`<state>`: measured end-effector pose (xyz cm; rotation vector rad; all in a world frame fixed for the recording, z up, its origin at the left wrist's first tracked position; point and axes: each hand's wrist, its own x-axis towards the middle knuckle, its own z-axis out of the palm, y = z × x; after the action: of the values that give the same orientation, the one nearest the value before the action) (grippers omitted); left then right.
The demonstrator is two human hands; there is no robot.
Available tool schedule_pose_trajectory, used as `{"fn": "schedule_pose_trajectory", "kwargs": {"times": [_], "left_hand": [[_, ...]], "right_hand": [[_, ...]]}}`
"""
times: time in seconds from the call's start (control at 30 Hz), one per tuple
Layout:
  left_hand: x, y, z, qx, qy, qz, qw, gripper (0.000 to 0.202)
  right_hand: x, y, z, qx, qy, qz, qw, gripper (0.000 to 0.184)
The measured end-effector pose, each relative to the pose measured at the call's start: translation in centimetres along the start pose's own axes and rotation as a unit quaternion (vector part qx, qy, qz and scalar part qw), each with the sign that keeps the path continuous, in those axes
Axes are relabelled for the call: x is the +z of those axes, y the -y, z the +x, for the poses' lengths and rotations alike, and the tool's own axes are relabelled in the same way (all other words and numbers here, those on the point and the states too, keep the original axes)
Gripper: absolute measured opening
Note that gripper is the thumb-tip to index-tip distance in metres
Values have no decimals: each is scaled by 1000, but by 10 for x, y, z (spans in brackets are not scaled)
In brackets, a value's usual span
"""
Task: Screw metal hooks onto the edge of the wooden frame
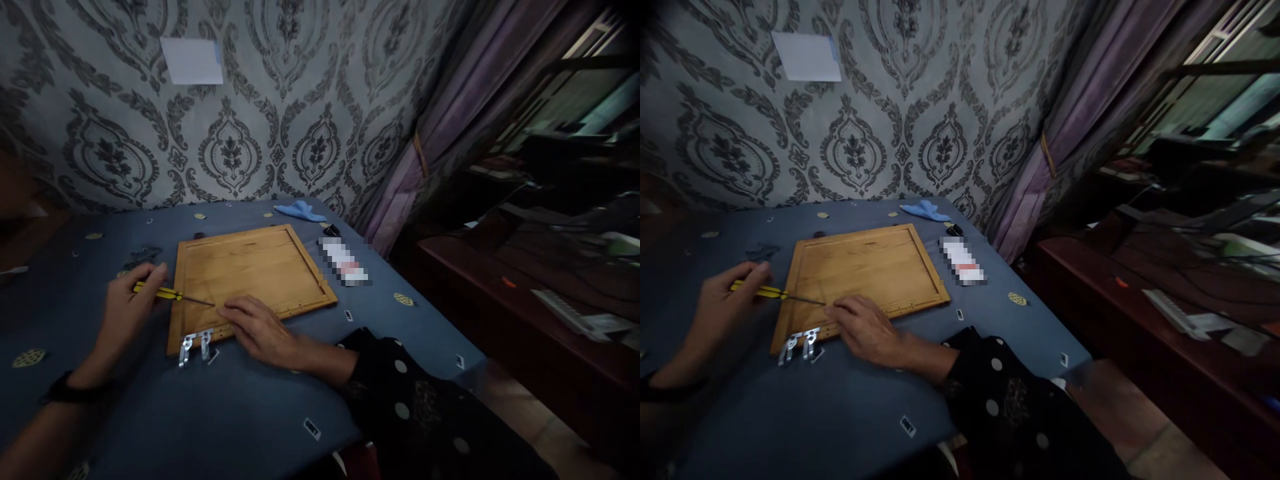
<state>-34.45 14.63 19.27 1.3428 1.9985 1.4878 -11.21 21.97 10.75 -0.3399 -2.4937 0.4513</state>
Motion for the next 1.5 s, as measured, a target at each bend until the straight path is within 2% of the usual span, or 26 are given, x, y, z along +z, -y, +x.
{"fn": "schedule_pose_trajectory", "kwargs": {"times": [0.13, 0.27, 0.5, 0.63, 0.73, 0.93, 1.0, 1.07, 1.17, 1.27, 1.33, 1.37, 1.43, 1.5], "left_hand": [[15, 17, 3, 0, 85, -40, 996, 31], [29, 36, 6, 17, 132, -34, 990, 39], [32, 50, 6, 86, 151, 57, 983, 12], [34, 51, 3, 129, 158, 88, 975, 5], [38, 55, -2, 157, 158, 96, 970, 2], [46, 62, -8, 198, 152, 115, 961, 9], [40, 62, -2, 202, 133, 125, 962, 10], [26, 63, 7, 195, 97, 140, 966, 12], [-7, 71, 19, 163, 33, 168, 972, 15], [-45, 91, 22, 115, -6, 199, 973, 16], [-63, 106, 19, 87, -7, 223, 971, 16], [-70, 113, 16, 76, -3, 234, 969, 22], [-77, 123, 11, 64, 7, 255, 965, 32], [-77, 127, 8, 67, 12, 272, 960, 31]], "right_hand": [[0, -2, -2, 16, -11, -11, 1000, 37], [0, -8, -3, 19, -15, -18, 1000, 33], [10, -21, 1, 8, -54, 1, 999, 32], [15, -26, 1, -25, -55, -100, 993, 33], [16, -27, 1, -35, -50, -128, 990, 33], [16, -25, 3, -43, -36, -158, 986, 39], [16, -25, 3, -44, -34, -169, 984, 41], [16, -25, 3, -42, -31, -171, 984, 41], [16, -26, 2, -36, -33, -159, 986, 41], [16, -27, 1, -23, -36, -139, 989, 40], [17, -28, 1, -13, -37, -123, 992, 39], [17, -28, 1, -10, -39, -117, 992, 38], [18, -29, 0, -8, -45, -108, 993, 38], [19, -30, 0, -9, -46, -103, 994, 37]]}}
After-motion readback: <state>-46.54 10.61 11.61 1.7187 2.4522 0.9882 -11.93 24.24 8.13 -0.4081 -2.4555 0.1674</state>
